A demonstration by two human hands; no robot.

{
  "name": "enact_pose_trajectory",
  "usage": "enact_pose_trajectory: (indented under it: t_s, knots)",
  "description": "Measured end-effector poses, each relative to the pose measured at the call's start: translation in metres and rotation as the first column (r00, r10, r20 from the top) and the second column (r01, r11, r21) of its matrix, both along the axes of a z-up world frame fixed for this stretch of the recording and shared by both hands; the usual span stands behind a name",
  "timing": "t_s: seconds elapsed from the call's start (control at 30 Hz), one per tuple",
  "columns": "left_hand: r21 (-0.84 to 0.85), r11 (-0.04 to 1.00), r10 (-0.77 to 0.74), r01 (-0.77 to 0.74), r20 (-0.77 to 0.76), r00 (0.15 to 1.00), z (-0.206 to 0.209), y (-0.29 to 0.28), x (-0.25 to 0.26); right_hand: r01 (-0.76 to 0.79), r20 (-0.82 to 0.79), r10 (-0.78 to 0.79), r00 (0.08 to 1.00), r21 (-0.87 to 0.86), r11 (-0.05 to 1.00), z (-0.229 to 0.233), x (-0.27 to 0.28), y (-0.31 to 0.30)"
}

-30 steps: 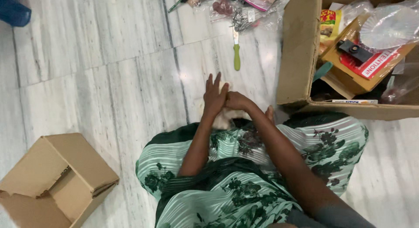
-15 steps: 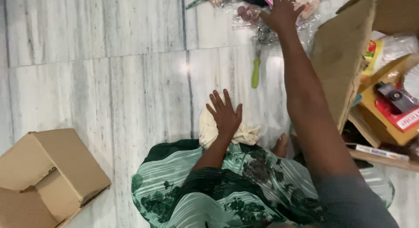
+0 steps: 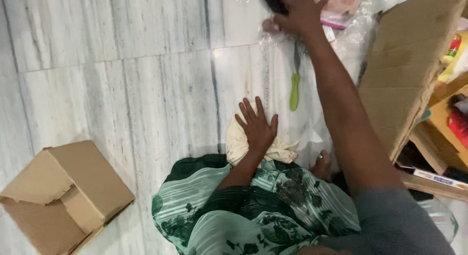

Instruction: The person sits on the floor and wipes various small items with a cloth. They handle a knife, a black plastic clip, a colorful packaged item, and a small black object, wiping each one individually before placing them into a nearby cardboard box.

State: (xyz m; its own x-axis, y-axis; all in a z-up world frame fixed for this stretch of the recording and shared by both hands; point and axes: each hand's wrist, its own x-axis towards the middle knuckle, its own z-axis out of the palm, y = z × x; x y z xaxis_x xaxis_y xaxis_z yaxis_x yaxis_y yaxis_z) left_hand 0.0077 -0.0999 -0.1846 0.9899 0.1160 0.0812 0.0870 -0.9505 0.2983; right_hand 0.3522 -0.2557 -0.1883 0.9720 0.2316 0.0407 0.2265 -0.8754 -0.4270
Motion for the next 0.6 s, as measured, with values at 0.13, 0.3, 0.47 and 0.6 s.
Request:
enact_pose_trajectory:
  t_s: [0.13,0.3,0.47,0.6]
  knots:
    - [-0.034,0.999,0.004,-0.003,0.031,1.0,-0.004,0.002,-0.003,-0.115,-0.158,0.102,0.982,-0.075,0.991,0.021,-0.094,0.04]
    - [-0.03,0.999,0.02,-0.018,0.07,0.997,-0.012,0.002,-0.004,-0.292,-0.301,0.234,0.924,-0.165,0.942,0.045,-0.17,0.051]
    - [-0.045,0.999,0.018,-0.017,0.035,0.999,-0.015,0.002,-0.003,-0.126,-0.086,0.124,0.989,-0.019,0.992,0.051,-0.113,0.039]
    - [-0.075,0.993,0.099,-0.09,0.121,0.988,-0.014,-0.01,0.003,-0.084,0.248,0.076,0.966,0.02,0.996,0.029,-0.004,0.016]
